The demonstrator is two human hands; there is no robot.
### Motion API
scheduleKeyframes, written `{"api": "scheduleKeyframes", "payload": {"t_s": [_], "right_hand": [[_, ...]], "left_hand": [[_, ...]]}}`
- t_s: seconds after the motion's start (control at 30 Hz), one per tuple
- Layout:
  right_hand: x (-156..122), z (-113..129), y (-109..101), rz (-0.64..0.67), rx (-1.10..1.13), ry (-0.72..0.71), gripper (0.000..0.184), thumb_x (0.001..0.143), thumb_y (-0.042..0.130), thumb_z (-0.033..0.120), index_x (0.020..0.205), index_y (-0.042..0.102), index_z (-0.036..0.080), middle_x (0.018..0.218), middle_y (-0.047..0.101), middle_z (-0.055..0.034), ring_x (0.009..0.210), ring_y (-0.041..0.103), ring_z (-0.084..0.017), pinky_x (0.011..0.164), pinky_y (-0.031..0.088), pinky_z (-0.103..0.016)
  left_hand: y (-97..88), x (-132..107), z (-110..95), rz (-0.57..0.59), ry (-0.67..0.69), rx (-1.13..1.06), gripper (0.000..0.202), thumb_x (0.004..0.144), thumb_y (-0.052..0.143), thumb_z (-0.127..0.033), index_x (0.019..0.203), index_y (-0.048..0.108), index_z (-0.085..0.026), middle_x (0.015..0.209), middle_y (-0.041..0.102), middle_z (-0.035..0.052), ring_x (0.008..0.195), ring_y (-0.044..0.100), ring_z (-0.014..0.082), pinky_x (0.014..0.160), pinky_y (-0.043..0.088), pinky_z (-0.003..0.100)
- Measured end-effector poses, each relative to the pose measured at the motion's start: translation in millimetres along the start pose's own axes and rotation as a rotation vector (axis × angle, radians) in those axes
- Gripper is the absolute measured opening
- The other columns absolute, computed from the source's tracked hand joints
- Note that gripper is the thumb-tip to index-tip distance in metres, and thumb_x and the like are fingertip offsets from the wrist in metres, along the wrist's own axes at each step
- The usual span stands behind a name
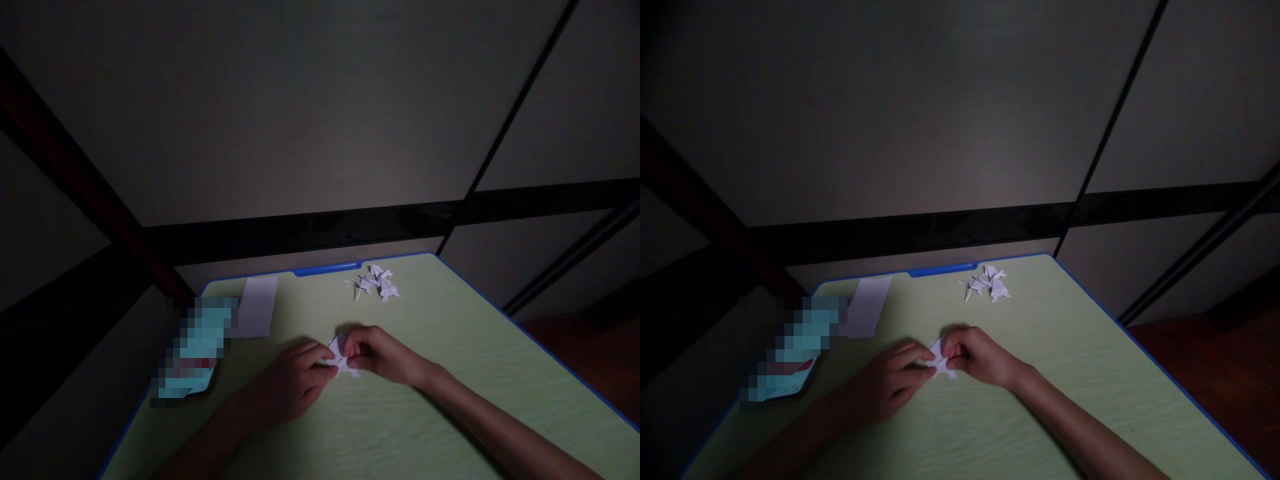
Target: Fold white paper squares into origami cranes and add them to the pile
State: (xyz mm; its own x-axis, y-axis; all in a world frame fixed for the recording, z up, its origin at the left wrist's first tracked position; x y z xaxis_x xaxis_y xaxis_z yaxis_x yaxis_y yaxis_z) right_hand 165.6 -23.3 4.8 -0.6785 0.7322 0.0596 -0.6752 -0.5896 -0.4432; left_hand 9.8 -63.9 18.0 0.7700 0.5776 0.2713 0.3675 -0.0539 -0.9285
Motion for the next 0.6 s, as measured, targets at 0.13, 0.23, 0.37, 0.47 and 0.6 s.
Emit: {"api": "scheduleKeyframes", "payload": {"t_s": [0.13, 0.23, 0.37, 0.47, 0.6], "right_hand": [[-1.6, -2.3, -3.3, 0.032, 0.067, 0.029, 0.007, 0.067, 0.057, 0.006, 0.068, 0.053, 0.012, 0.06, 0.047, 0.0027, 0.053, 0.043, -0.008, 0.05, 0.035, -0.019], [-2.7, -2.7, -4.0, 0.034, 0.066, 0.019, 0.005, 0.067, 0.057, 0.008, 0.069, 0.055, 0.012, 0.061, 0.048, 0.0021, 0.054, 0.044, -0.008, 0.05, 0.036, -0.019], [-3.2, -1.4, -4.6, 0.038, 0.052, 0.012, 0.008, 0.067, 0.056, 0.004, 0.069, 0.056, 0.012, 0.061, 0.048, 0.0023, 0.055, 0.044, -0.008, 0.05, 0.036, -0.019], [-3.2, 1.5, -6.1, 0.043, 0.032, -0.016, 0.01, 0.067, 0.055, 0.002, 0.07, 0.055, 0.012, 0.062, 0.047, 0.0025, 0.056, 0.044, -0.008, 0.051, 0.037, -0.019], [-2.9, 4.1, -7.5, 0.049, 0.015, -0.033, 0.012, 0.066, 0.055, 0.0, 0.069, 0.055, 0.012, 0.062, 0.047, 0.0027, 0.056, 0.044, -0.008, 0.052, 0.038, -0.019]], "left_hand": [[-0.2, -1.0, 0.4, -0.027, 0.022, -0.013, 0.02, 0.078, 0.044, -0.01, 0.086, 0.062, -0.015, 0.095, 0.058, 0.0091, 0.084, 0.052, 0.0171, 0.071, 0.043, 0.03], [-1.7, -0.7, -0.1, -0.058, 0.034, -0.033, 0.02, 0.078, 0.044, -0.009, 0.082, 0.062, -0.015, 0.095, 0.06, 0.0086, 0.084, 0.052, 0.0166, 0.072, 0.043, 0.03], [-3.1, 0.5, -0.3, -0.064, 0.031, -0.063, 0.02, 0.077, 0.044, -0.008, 0.081, 0.062, -0.016, 0.095, 0.06, 0.0076, 0.083, 0.052, 0.0161, 0.072, 0.043, 0.03], [-3.6, 1.3, 0.0, -0.062, 0.02, -0.084, 0.02, 0.077, 0.044, -0.008, 0.081, 0.062, -0.016, 0.094, 0.061, 0.0074, 0.082, 0.053, 0.0161, 0.071, 0.043, 0.03], [-3.6, 1.7, 0.3, -0.063, 0.014, -0.106, 0.019, 0.077, 0.044, -0.009, 0.077, 0.062, -0.015, 0.094, 0.062, 0.0082, 0.082, 0.053, 0.0166, 0.071, 0.043, 0.031]]}}
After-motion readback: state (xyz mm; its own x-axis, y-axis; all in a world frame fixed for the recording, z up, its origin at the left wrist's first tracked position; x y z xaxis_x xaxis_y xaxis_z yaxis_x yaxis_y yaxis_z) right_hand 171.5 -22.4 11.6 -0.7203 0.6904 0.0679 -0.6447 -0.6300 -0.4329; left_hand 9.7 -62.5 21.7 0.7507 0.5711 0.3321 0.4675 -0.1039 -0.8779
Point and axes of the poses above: each hand's wrist, its own x-axis towards the middle knuckle, its own y-axis out of the palm, z = x × y, the point moved 3 cm from there along x, towards the middle knuckle
